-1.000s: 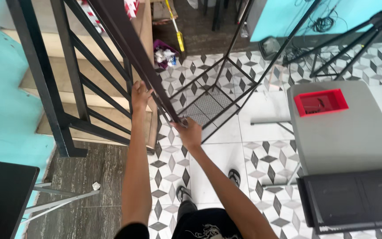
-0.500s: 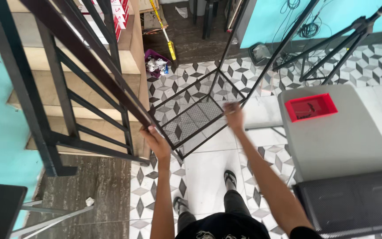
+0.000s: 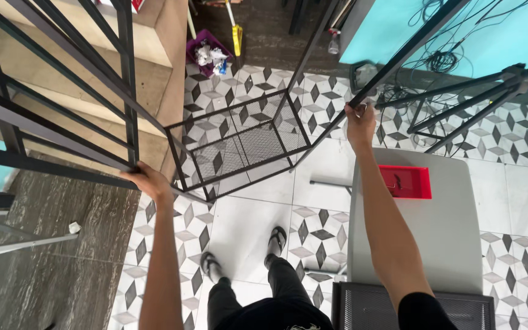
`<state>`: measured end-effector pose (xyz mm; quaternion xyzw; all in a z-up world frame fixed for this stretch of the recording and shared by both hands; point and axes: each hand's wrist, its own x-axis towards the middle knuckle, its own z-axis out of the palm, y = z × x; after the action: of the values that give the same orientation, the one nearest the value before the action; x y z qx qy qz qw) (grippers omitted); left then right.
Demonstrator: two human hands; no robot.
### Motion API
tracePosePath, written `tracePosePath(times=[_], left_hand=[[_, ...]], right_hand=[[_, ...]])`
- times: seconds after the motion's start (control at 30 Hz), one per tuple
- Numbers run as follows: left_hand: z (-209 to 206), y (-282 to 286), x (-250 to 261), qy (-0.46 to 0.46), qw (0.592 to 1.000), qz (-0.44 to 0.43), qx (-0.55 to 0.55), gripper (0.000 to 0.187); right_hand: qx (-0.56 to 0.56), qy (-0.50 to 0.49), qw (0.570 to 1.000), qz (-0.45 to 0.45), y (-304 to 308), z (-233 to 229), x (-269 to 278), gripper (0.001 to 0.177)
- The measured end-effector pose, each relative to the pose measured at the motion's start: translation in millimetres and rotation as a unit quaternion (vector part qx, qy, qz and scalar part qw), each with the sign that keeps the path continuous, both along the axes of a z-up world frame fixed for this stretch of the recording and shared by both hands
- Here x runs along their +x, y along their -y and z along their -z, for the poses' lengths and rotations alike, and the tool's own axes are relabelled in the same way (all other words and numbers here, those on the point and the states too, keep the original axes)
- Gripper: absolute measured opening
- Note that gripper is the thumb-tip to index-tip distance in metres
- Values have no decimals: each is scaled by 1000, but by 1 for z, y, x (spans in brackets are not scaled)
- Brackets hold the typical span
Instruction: The person assembles a black metal mesh rack by inserting and tightening bolts at the frame joints. They work on multiple corners, repositioning the rack and using a small wrench to secure the connections.
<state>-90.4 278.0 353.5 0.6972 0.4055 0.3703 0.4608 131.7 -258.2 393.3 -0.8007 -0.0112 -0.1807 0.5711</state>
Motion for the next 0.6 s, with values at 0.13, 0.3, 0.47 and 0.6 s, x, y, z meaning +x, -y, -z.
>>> tracePosePath(times=[0.13,0.3,0.47,0.6], left_hand=[[-10,-34,18,-38,996,58,-51,71],[-33,-83,75,-78,987,135,-47,44],[-63,-111,100,-151,969,177,-86,63],[-62,-106,84,-154,967,186,-76,71]], right_hand=[[-53,-31,998,20,4,-25,-45,30],[-90,-113,985,90,-15,-48,-119,33],[-35,-67,992,102,-50,-51,-179,32],[-52,-108,976,180,-69,-43,-190,39]])
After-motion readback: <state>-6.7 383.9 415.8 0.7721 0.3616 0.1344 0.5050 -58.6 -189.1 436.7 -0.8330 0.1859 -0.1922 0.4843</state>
